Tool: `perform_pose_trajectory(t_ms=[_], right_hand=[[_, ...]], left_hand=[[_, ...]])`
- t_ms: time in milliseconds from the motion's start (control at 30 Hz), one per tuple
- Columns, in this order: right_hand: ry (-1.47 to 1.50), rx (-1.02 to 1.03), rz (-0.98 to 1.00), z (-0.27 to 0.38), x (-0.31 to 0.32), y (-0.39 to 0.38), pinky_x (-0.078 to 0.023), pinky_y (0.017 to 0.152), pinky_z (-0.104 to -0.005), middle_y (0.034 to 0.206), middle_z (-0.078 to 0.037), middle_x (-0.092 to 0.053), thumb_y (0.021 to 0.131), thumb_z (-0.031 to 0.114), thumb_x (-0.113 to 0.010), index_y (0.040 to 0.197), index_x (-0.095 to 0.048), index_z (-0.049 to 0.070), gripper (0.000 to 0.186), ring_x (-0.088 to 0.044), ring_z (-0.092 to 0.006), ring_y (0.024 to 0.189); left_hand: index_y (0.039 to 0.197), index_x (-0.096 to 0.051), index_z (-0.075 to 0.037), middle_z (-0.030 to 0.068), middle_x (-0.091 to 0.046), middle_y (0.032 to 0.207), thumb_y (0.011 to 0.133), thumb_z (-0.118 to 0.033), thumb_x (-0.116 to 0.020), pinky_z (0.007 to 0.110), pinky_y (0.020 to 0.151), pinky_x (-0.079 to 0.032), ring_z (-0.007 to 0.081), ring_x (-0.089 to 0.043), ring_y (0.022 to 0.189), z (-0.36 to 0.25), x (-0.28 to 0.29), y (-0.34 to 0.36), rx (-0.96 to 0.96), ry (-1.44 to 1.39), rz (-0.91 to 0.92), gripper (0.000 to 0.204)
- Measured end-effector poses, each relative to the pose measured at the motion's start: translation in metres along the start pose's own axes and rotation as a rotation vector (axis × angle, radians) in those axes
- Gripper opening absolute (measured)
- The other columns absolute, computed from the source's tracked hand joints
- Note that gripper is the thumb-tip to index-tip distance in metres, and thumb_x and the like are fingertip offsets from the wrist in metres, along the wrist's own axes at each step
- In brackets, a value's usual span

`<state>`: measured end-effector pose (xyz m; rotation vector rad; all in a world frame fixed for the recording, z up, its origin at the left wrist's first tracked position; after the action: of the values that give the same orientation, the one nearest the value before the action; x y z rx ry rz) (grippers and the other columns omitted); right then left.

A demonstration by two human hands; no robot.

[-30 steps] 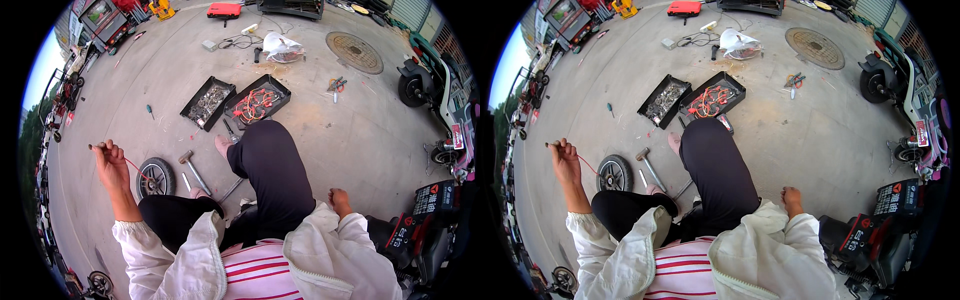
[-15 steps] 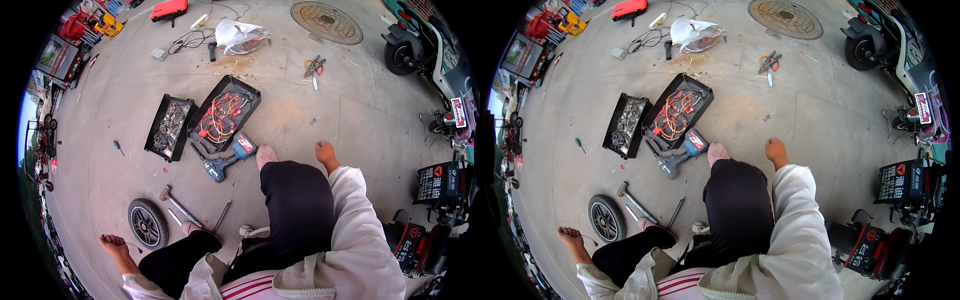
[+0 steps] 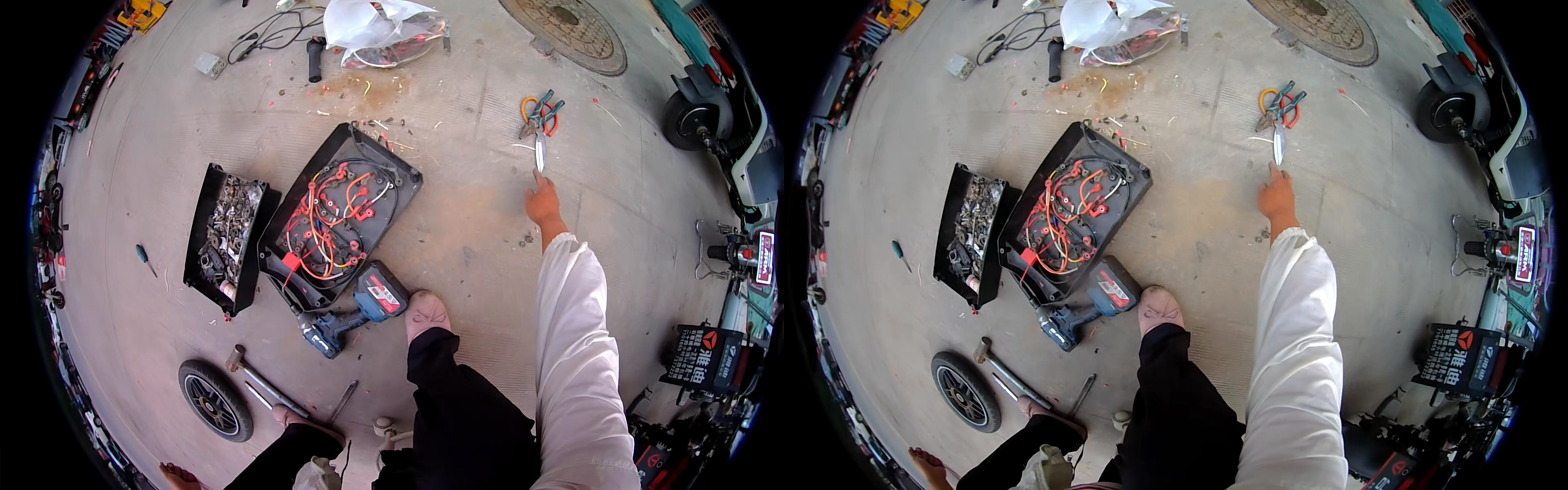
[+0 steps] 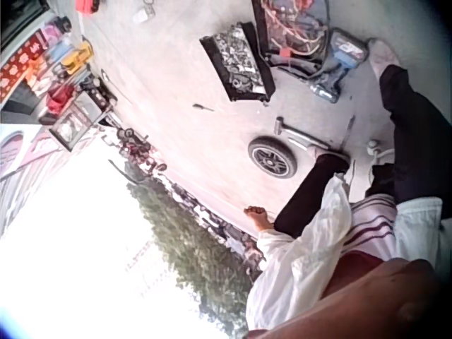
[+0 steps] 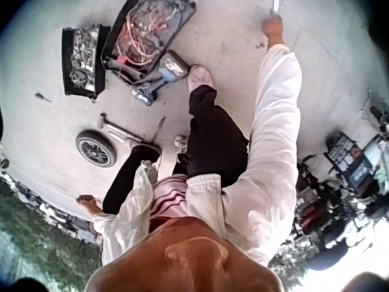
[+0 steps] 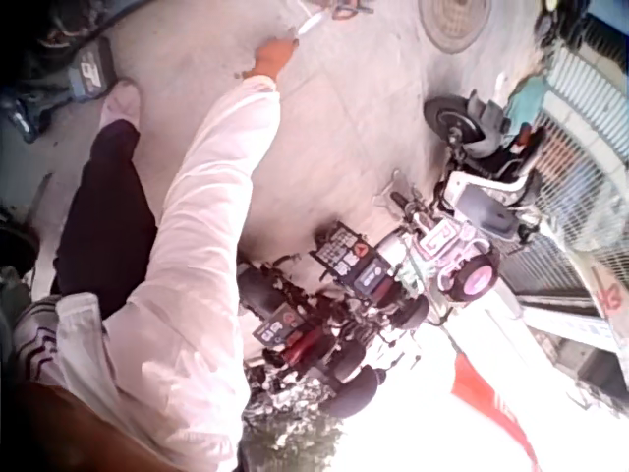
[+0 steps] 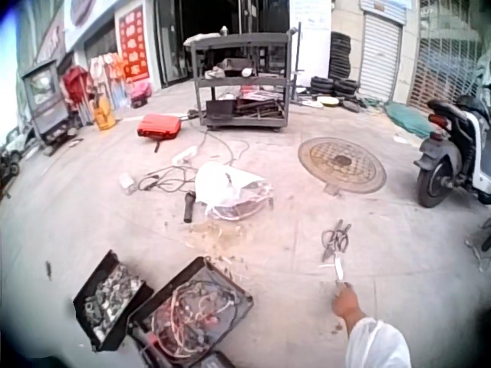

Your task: The person sits on a low stool and repairs a scooter wheel. They use a hammer and a metal rod to adjust the wheel hub, then handle electrical wires and connectors with pliers.

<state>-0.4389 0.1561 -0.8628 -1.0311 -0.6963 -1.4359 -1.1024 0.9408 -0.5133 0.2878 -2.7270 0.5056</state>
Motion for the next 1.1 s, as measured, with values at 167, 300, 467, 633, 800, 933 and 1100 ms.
perform_pose_trajectory(t_ms=[167, 300, 467, 633, 800, 933, 1100], right_hand=[[0.023, -0.153, 0.105, 0.008, -0.018, 0.049, -0.040, 0.105, -0.0429, 0.133, -0.030, -0.047, 0.086, 0.032, -0.061, 0.139, -0.047, 0.014, 0.058, -0.046, -0.0418, 0.126], [0.030, -0.186, 0.129, -0.006, -0.027, 0.072, -0.043, 0.102, -0.0426, 0.127, -0.029, -0.053, 0.084, 0.037, -0.061, 0.137, -0.051, 0.016, 0.058, -0.053, -0.0410, 0.118], [-0.076, -0.265, 0.143, -0.003, -0.016, 0.086, -0.049, 0.088, -0.0403, 0.117, -0.024, -0.062, 0.083, 0.028, -0.062, 0.125, -0.058, 0.000, 0.050, -0.062, -0.0350, 0.106], [0.714, -0.541, 0.159, -0.009, -0.011, 0.097, -0.048, 0.062, -0.0360, 0.091, -0.009, -0.062, 0.086, 0.019, -0.064, 0.105, -0.061, -0.005, 0.030, -0.057, -0.0204, 0.074], [1.184, -0.778, -0.064, 0.024, -0.012, 0.094, -0.039, 0.047, -0.0303, 0.070, -0.003, -0.050, 0.088, 0.010, -0.066, 0.086, -0.061, -0.003, 0.013, -0.043, -0.0172, 0.051], [1.115, -0.765, 0.061, 0.031, -0.010, 0.097, -0.033, 0.043, -0.0274, 0.072, -0.002, -0.054, 0.090, 0.016, -0.064, 0.089, -0.061, 0.002, 0.014, -0.042, -0.0112, 0.052], [0.979, -0.747, 0.152, 0.046, 0.014, 0.098, -0.032, 0.044, -0.0240, 0.069, 0.002, -0.054, 0.092, 0.021, -0.061, 0.087, -0.060, 0.010, 0.012, -0.040, -0.0058, 0.053]], left_hand=[[0.077, -0.049, -0.018, -0.0063, -0.025, 0.049, 0.097, -0.047, -0.049, 0.027, 0.034, -0.016, 0.0078, -0.018, 0.037, 0.004, -0.004, -0.003, -0.020, 0.096, -0.032, 0.035], [0.081, -0.051, -0.017, -0.0061, -0.025, 0.050, 0.098, -0.046, -0.050, 0.025, 0.034, -0.016, 0.0071, -0.018, 0.038, 0.004, -0.017, -0.012, -0.018, 0.086, -0.044, 0.033], [0.063, -0.030, -0.021, -0.0059, -0.021, 0.048, 0.101, -0.045, -0.040, 0.026, 0.037, -0.016, 0.0083, -0.015, 0.040, -0.007, -0.070, -0.086, 0.118, 0.213, 0.100, 0.046], [0.062, -0.031, -0.020, -0.0055, -0.022, 0.048, 0.102, -0.046, -0.037, 0.026, 0.038, -0.018, 0.0084, -0.016, 0.040, 0.002, -0.046, -0.081, 0.153, 0.193, 0.096, 0.048], [0.063, -0.033, -0.020, -0.0053, -0.024, 0.048, 0.102, -0.048, -0.034, 0.026, 0.036, -0.018, 0.0081, -0.018, 0.040, 0.010, -0.049, -0.093, 0.152, 0.264, 0.015, 0.048], [0.064, -0.035, -0.020, -0.0053, -0.024, 0.047, 0.102, -0.049, -0.034, 0.026, 0.035, -0.019, 0.0081, -0.019, 0.039, 0.013, -0.039, -0.095, 0.130, 0.240, 0.043, 0.048], [0.065, -0.037, -0.020, -0.0055, -0.026, 0.048, 0.102, -0.048, -0.036, 0.026, 0.036, -0.021, 0.0083, -0.022, 0.040, 0.014, -0.033, -0.099, 0.163, 0.190, 0.046, 0.046]])
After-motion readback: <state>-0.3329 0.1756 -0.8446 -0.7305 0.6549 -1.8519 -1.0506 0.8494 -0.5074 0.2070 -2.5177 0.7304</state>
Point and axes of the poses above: each hand's wrist, its own y-axis towards the middle knuckle, its own x-axis out of the back of the hand, z = x × y, the point moved 1 cm from there along y, towards the middle knuckle
